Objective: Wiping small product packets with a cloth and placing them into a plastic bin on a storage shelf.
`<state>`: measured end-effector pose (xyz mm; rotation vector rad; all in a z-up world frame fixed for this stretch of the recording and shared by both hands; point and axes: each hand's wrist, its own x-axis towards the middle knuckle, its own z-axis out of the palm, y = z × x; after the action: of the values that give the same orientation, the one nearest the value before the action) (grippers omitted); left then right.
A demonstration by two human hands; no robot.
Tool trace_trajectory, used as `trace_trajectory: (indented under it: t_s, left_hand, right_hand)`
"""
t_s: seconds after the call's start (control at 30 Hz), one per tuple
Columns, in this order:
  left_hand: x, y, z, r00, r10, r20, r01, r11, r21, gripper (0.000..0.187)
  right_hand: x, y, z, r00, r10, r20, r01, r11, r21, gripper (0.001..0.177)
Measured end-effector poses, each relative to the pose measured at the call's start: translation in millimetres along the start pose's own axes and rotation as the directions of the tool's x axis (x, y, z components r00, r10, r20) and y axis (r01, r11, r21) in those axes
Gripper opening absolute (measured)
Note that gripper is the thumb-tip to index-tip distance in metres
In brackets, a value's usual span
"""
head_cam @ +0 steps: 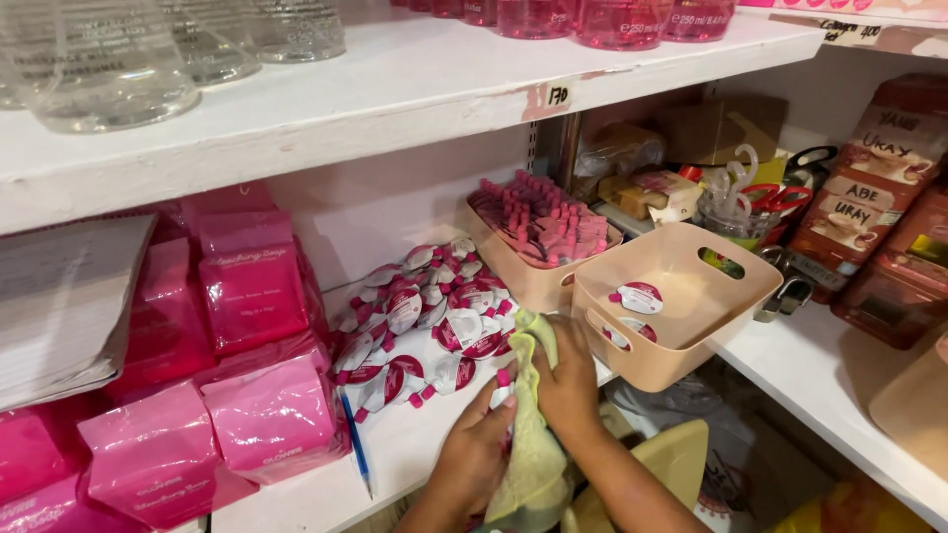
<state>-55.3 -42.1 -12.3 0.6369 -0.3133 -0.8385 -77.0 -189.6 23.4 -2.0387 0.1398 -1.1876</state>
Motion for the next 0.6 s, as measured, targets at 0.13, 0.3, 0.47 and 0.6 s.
trace_trajectory:
  t_s: [0.13, 0.3, 0.47, 0.6]
  left_hand:
    - [6, 36, 37, 0.889, 0.400, 0.225, -0.396, 0.418, 0.818, 0.044]
    - [30, 59, 106, 0.982, 0.169, -0.081, -0.041, 0.614, 0.788, 0.038]
    - [87, 1, 116, 0.915, 0.351, 0.199, -0.351, 0.447, 0.823, 0.028]
    - [111, -15, 137, 0.724, 0.422, 0.545, -0.631, 0.088, 0.771, 0.036]
  right_hand:
    - [5, 17, -1, 0.993, -0.094, -0.073, 0.078, 0.979, -0.190, 0.034]
    - [-5, 32, 5, 0.983, 0.141, 0.116, -0.128, 0.985, -0.115, 0.051]
    - [-21, 95, 37, 0.994, 0.048, 0.095, -0.047, 0.999, -0.013, 0.053]
    - [-21, 74, 27, 0.969, -0.228, 0.097, 0.247, 0.907, -0.341, 0.049]
